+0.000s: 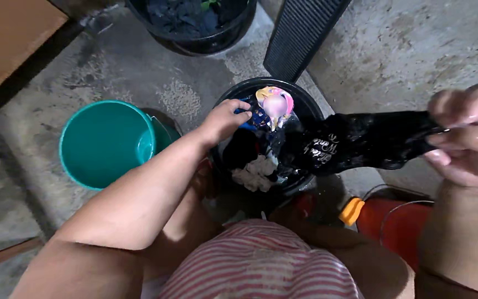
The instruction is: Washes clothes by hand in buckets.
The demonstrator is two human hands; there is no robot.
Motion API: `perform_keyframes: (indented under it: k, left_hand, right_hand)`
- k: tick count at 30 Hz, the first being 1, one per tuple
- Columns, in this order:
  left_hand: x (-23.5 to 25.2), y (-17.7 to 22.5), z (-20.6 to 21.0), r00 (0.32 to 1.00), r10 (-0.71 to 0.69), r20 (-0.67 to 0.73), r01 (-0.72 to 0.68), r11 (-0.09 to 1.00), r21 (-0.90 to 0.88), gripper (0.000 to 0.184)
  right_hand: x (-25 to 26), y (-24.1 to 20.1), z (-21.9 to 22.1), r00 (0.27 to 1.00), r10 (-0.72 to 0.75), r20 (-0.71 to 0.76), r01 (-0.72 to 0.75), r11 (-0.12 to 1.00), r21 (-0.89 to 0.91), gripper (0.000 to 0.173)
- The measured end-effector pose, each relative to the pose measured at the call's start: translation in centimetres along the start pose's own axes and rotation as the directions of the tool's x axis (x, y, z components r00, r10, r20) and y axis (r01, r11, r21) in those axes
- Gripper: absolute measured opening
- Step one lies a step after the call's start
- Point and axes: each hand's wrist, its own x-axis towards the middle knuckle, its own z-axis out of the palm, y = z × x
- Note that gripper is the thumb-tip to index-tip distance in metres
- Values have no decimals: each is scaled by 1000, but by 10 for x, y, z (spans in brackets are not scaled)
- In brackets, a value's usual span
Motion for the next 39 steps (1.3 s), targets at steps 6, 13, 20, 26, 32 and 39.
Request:
perform_keyframes:
  k: [6,13,20,26,32,39]
  left_hand:
    - [-1,14,3,998,42,41,-44,998,42,39]
    - [0,19,1,997,70,46,-71,997,23,37]
    - [-7,29,2,996,84,10,-84,996,12,34]
    - [-4,29,-2,999,32,4,-32,999,-38,31]
    - [-8,30,2,998,57,27,-55,995,-77,32]
    - [-24,32,-1,989,123,87,-119,992,-50,33]
  right_hand:
    - [35,-9,-9,979,-203,11,203,973,-113,32]
    - [89,89,23,932,221,-287,-361,502,-786,29]
    - [78,284,32,752,659,17,-282,344,-895,25]
    - [43,342,107,508,838,201,-122,301,-946,27]
    - [23,321,153,434,842,322,-129,411,-902,40]
    - [-44,360,173,598,536,596,219,606,-765,57]
